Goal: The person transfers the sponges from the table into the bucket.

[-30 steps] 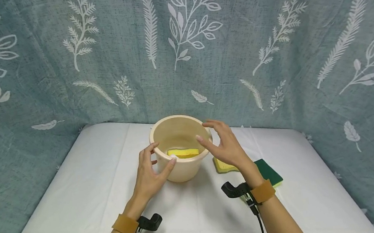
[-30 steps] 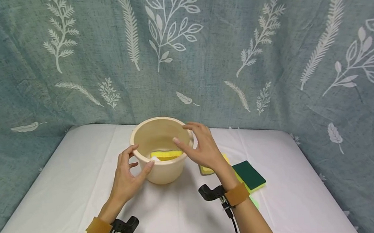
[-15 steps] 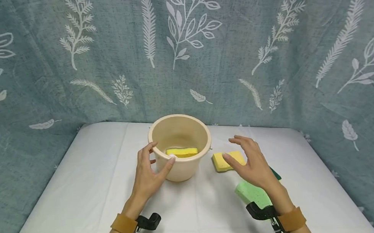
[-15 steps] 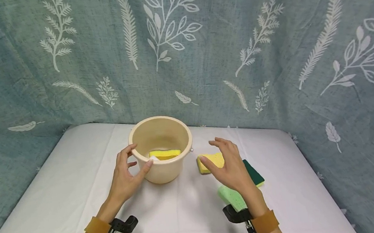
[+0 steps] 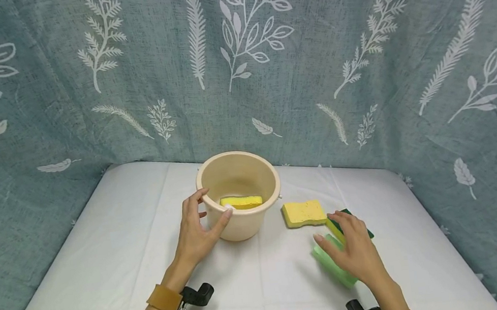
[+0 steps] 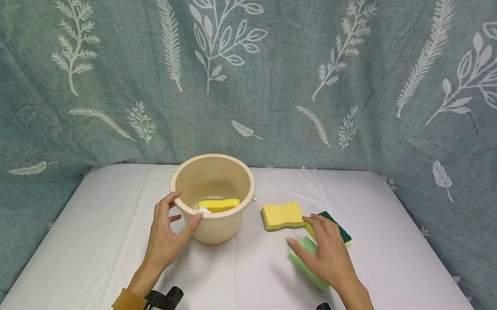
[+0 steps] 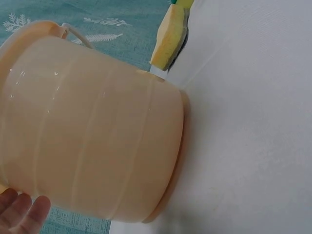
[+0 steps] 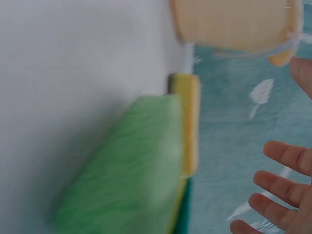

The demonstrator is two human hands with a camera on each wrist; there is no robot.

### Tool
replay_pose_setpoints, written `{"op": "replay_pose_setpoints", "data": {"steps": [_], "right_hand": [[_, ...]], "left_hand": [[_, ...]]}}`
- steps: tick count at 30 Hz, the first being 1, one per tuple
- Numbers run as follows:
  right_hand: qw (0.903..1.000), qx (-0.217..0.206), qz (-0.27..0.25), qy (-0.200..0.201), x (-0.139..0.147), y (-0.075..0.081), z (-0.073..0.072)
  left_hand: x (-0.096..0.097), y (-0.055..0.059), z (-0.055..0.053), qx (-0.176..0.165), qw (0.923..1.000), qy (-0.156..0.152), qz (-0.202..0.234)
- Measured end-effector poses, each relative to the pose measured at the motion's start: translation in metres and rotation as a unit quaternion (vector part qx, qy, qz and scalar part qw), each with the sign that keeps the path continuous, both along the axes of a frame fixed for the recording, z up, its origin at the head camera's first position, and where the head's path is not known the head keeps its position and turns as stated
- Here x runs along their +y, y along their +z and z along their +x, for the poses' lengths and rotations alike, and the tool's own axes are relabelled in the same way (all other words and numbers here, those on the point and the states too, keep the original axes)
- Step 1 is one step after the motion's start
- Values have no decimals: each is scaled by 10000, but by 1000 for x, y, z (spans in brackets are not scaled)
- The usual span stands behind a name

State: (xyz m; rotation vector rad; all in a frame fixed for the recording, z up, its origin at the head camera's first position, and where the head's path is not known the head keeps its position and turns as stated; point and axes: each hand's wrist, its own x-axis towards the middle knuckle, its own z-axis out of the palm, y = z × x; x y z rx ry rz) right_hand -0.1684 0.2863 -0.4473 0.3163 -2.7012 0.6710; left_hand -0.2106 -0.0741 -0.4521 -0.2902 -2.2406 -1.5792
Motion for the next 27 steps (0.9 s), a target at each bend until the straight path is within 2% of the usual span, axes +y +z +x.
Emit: {"op": "replay_pose_setpoints", "data": {"steps": [6,11,18,27], "right_hand": [[9985,-450,123,-300,10,-25,2],[9985,-383,291,-274,14,-40,3],[9971,-78,753,-125,13,-48,4],[9957,-182,877,-242,14,-51,5]], "left_hand": [[0,1,1,42,10000,20,9],[0,0,1,40,10000,20,8],[0,0,1,6,10000,42,34],[1,-1,1,42,10000,7,17]]}}
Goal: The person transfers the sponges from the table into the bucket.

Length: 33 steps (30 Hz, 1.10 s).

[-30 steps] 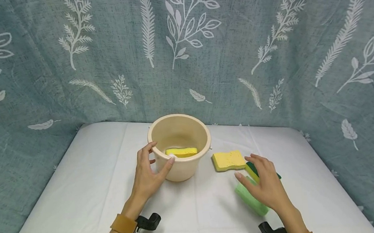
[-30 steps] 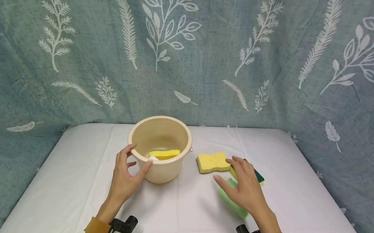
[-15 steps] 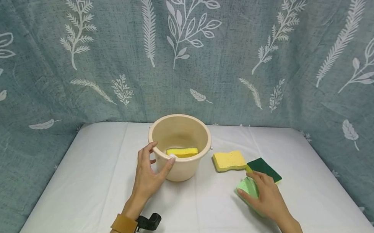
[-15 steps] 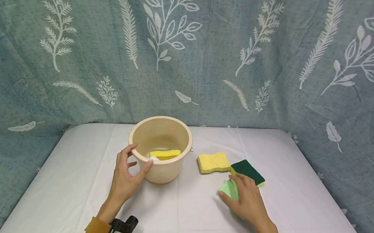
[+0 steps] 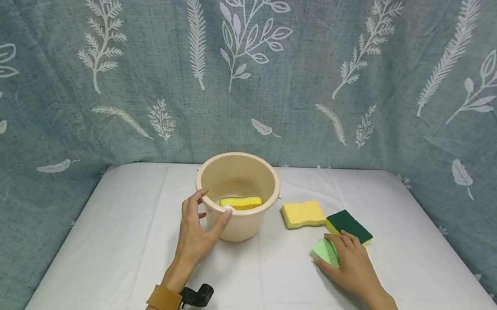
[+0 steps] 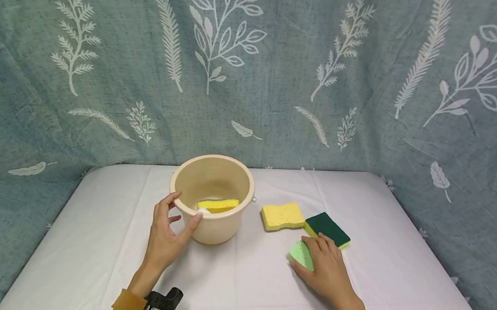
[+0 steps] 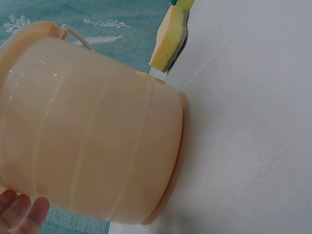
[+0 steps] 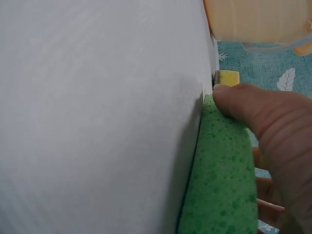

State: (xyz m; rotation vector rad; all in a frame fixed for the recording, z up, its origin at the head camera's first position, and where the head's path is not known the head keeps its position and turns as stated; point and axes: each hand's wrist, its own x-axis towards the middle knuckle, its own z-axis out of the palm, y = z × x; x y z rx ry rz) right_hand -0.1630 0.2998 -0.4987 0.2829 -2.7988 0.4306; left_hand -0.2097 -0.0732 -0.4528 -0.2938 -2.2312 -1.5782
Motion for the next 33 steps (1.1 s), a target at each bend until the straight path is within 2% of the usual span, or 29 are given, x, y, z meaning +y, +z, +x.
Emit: {"op": "replay_pose_setpoints", "data": {"steps": [7,13,19,25,33], "right_hand": [[9998,-78,-151,-54,-2,3,0],[9988,269,-355,207,-8,19,1],[9963,566,-510,401,-15,40,-3],[9933,818,-633,515,-26,68,-10],[9834,1037,-942,1154,-62,113,-27]], "left_hand": [[0,1,0,-2,10000,-13,-10],[0,2,1,-51,10000,7,-5],[0,3,1,-34,10000,2,-23],[1,4,1,-38,10000,8,-15],[1,3,1,-55,10000,60,-42]]}}
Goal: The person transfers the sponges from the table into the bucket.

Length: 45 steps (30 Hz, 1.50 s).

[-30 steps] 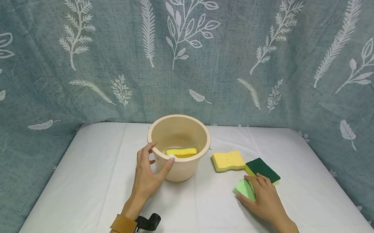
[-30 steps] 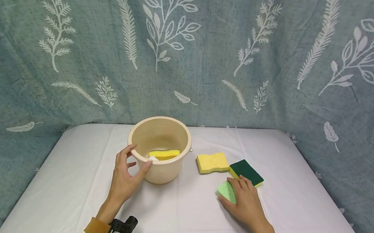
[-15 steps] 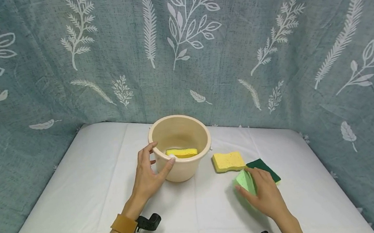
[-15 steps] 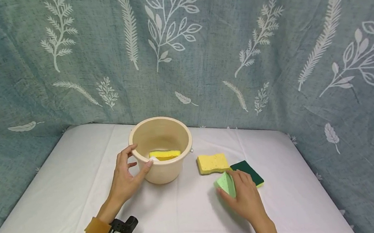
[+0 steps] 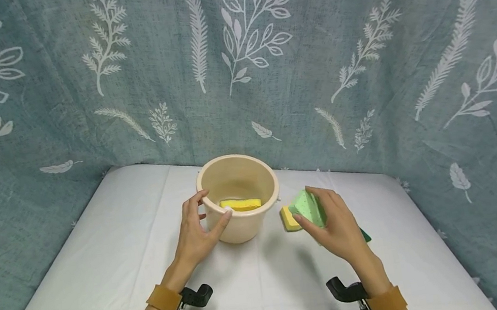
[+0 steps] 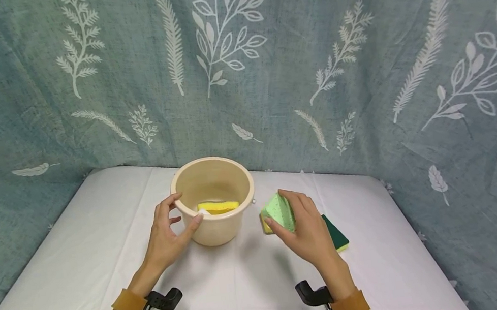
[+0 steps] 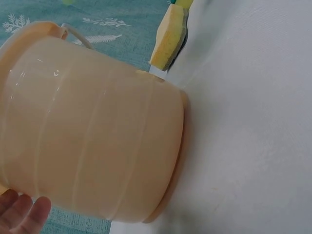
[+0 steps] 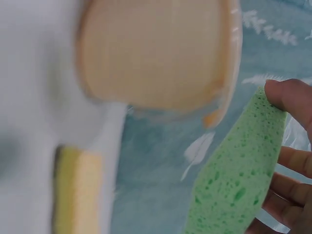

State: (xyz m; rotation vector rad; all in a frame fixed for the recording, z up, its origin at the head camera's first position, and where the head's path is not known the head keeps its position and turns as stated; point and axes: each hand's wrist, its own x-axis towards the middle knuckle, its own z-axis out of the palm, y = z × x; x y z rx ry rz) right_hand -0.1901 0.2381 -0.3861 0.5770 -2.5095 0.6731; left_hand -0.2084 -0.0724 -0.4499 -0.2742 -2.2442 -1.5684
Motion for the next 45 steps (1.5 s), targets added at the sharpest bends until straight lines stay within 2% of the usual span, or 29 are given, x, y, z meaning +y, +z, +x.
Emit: {"op": "replay_pose_setpoints", "data": {"steps": [6,15,23,33,39,45], "right_hand": [[9982,-53,-128,589,-43,29,-22],[9939,-2,-20,1103,-91,46,-49],[9918,-112,163,1260,-110,48,-70],[9907,-419,255,1269,-122,39,-86],[9900,-651,341,1206,-122,35,-89],[9912,-729,269,1075,-112,36,-83]], "left_hand": [[-2,-2,-1,30,10000,27,-25],[-2,0,1,38,10000,-27,-48],[-2,-2,0,-5,10000,-41,-48],[-2,-1,1,-45,9999,-20,-110],[-1,-2,1,-71,9999,-74,-54],[-3,-1,0,-15,10000,-72,-54]]}}
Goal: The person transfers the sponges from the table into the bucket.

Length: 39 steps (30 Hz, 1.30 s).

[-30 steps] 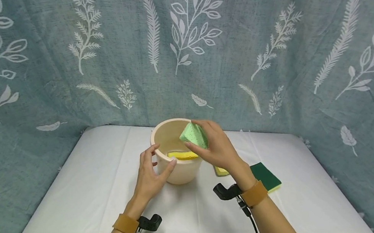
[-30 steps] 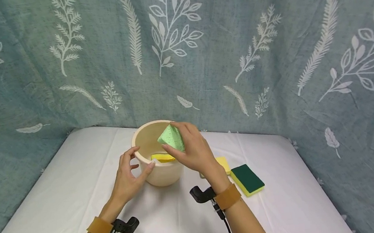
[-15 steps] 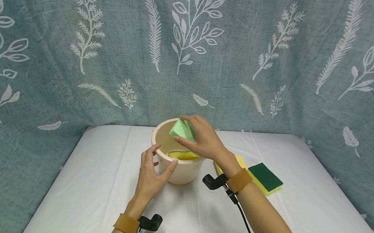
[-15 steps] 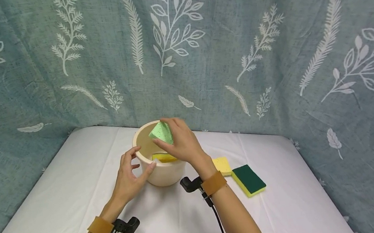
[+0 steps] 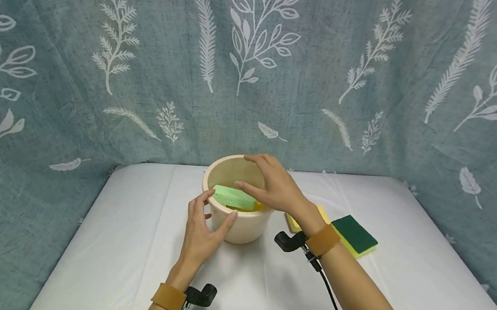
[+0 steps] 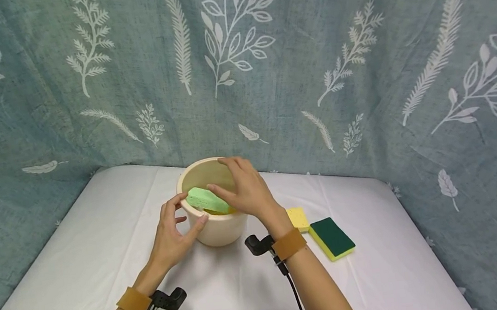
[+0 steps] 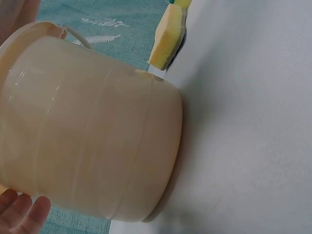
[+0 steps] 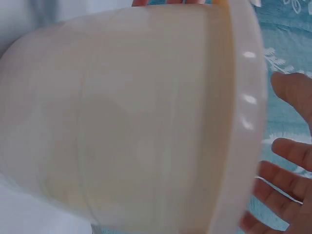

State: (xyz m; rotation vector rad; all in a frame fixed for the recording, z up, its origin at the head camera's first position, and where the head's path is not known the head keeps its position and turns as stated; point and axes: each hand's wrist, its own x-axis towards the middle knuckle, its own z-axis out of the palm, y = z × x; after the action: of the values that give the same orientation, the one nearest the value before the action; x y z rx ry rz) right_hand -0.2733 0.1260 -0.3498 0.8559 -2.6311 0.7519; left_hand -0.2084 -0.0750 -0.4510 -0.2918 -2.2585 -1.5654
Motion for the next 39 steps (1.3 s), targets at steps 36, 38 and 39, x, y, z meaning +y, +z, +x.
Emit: {"op": "replay_pose_setpoints", "data": {"steps": [36,38,39], "right_hand": [[9874,74,-275,-1558,161,-40,60],[9849,-5,-211,-1717,171,-49,63],[9837,-39,-181,-1790,176,-53,64]], "left_hand": [[-1,1,0,121,9999,23,105],[-1,0,0,107,9999,23,99],[0,0,0,101,9999,12,103]]}}
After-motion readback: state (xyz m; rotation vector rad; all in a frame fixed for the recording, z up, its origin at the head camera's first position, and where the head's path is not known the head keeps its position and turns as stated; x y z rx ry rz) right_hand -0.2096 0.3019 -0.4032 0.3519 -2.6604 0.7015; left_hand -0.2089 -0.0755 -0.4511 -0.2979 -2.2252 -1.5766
